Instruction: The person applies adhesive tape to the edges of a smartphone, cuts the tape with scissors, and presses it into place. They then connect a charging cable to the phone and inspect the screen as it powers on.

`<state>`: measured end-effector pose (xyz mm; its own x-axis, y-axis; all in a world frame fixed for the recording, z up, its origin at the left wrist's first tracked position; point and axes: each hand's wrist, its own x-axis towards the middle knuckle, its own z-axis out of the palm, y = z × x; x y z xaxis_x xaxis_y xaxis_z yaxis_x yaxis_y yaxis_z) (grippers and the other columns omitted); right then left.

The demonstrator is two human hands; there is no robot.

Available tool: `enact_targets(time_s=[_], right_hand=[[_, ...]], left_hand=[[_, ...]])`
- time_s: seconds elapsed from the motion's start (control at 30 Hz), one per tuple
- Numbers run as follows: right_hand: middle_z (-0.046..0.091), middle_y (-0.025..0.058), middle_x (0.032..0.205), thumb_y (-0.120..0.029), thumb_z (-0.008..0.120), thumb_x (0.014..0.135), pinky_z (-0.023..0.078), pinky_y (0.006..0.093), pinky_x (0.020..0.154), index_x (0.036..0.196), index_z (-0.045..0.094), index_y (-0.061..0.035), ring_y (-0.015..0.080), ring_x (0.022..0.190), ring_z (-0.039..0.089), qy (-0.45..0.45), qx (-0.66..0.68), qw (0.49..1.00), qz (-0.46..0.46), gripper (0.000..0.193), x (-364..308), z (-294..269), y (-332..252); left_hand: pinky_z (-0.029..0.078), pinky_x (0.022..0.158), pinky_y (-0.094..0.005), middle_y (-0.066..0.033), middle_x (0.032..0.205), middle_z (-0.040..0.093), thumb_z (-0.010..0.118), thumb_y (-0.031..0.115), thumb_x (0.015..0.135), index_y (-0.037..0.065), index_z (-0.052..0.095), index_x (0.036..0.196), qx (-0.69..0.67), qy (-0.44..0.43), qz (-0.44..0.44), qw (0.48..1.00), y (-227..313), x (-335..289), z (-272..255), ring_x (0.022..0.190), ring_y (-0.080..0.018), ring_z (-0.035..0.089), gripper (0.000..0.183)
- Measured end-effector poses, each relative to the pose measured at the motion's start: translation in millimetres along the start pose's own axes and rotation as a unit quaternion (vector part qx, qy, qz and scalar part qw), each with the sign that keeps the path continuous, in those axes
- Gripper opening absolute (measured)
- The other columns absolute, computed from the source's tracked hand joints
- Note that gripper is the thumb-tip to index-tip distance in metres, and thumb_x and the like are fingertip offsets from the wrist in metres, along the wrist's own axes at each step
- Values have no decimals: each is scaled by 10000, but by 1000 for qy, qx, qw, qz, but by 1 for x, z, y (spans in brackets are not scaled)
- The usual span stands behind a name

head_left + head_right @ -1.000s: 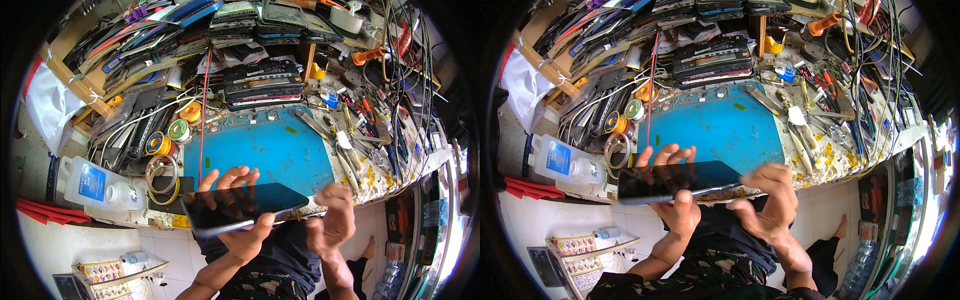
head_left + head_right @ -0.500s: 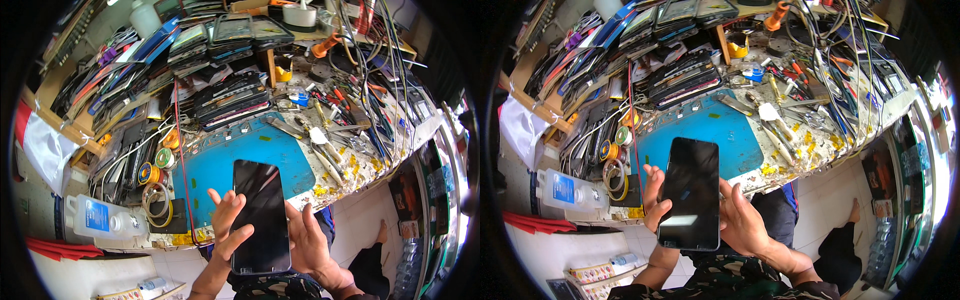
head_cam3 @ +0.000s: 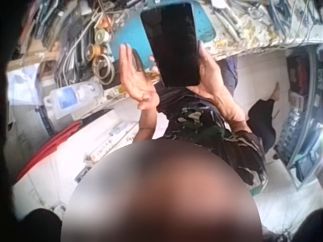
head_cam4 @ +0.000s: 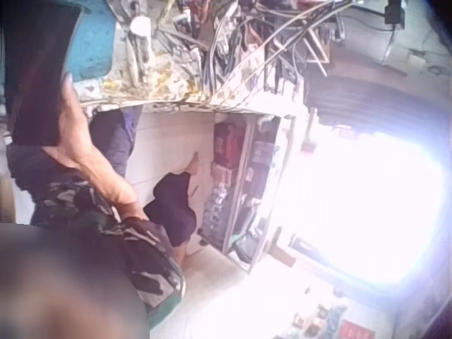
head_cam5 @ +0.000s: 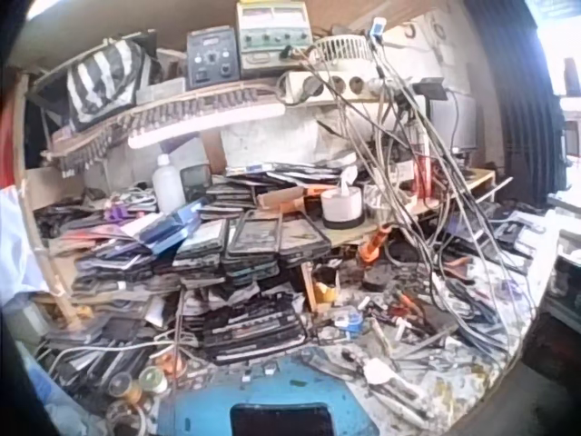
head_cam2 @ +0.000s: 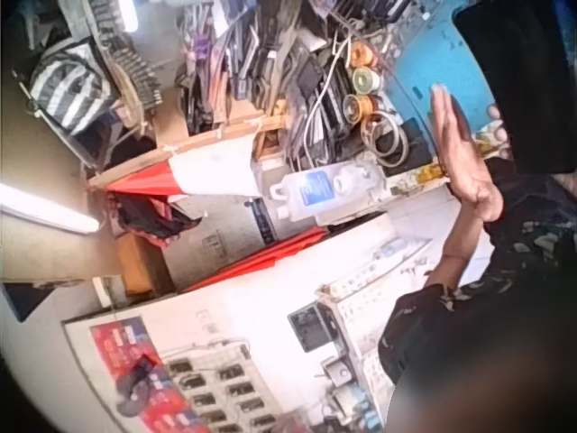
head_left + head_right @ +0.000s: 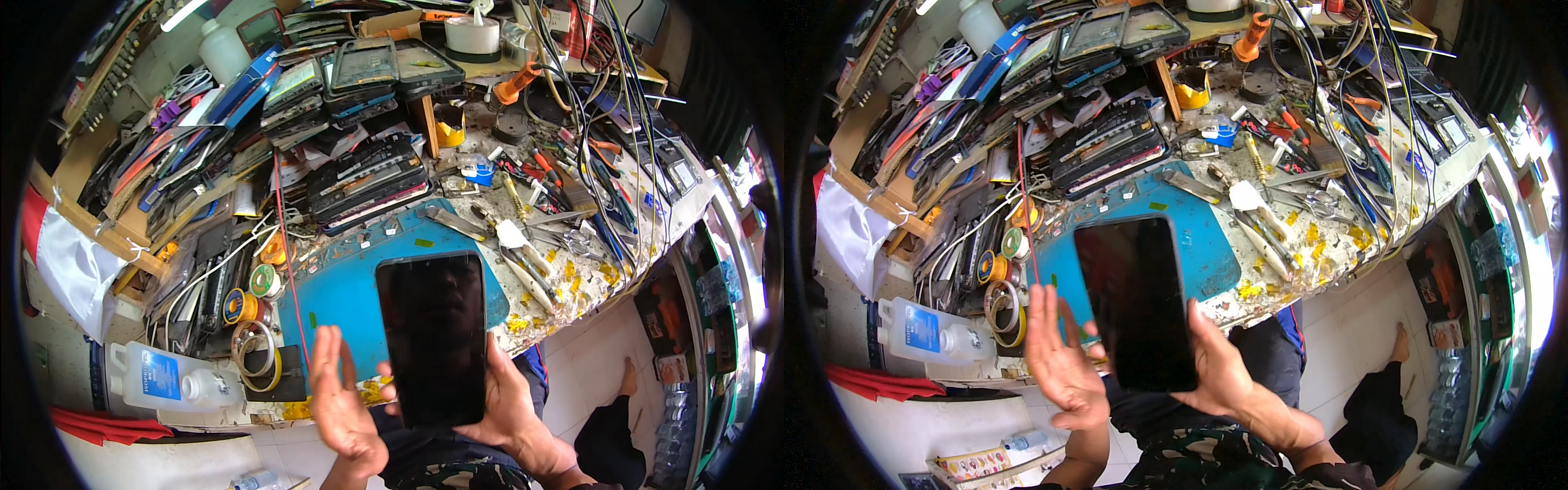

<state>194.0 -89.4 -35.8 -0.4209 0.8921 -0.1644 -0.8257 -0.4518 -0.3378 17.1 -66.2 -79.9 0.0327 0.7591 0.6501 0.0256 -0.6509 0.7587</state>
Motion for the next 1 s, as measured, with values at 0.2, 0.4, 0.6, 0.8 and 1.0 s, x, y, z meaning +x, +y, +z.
enact_targets(time_s=[0.2, 0.4, 0.6, 0.8, 1.0], right_hand=[[367, 306, 1471, -657, 296, 967, 356, 544, 1103, 1540, 158, -34, 430, 1291, 476, -50, -19, 999, 11, 858, -17, 7, 9], [375, 160, 1525, -474, 318, 1023, 343, 449, 1135, 1533, 222, -64, 295, 1334, 469, 46, -100, 994, -17, 662, -12, 6, 18], [381, 311, 1455, -628, 359, 959, 374, 513, 1093, 1527, 173, -1, 431, 1289, 478, -43, -64, 997, 5, 866, -11, -1, 18], [390, 308, 1448, -627, 360, 953, 376, 502, 1093, 1512, 186, 35, 410, 1292, 481, -80, -29, 996, 2, 883, -16, 0, 13], [390, 308, 1446, -590, 405, 923, 382, 481, 1092, 1472, 250, 82, 396, 1275, 496, -53, -21, 998, -15, 882, -14, -7, 12]], left_hand=[[460, 997, -515, -278, 1524, 243, 320, 670, 946, 77, 379, 1449, 83, 49, -17, 995, 28, 8, -7, 1307, -433, 430, 780], [172, 1188, -495, -45, 1401, 538, 377, 895, 710, 183, 427, 1482, 303, -496, 306, 754, 59, 32, -19, 1386, -217, 405, 1052], [233, 1159, -521, -268, 1503, 343, 362, 269, 987, -74, 252, 1487, 326, -5, 92, 941, 37, 75, -50, 1403, -411, 320, 617], [361, 471, -247, -124, 531, 514, 399, 169, 1001, 16, 388, 810, -80, -24, 246, 966, 43, 21, -70, 390, -177, 471, 245], [550, 693, -379, -128, 1029, 662, 675, 370, 873, 108, 702, 1102, 64, -417, -18, 907, -12, -146, -78, 801, -268, 675, 349]])
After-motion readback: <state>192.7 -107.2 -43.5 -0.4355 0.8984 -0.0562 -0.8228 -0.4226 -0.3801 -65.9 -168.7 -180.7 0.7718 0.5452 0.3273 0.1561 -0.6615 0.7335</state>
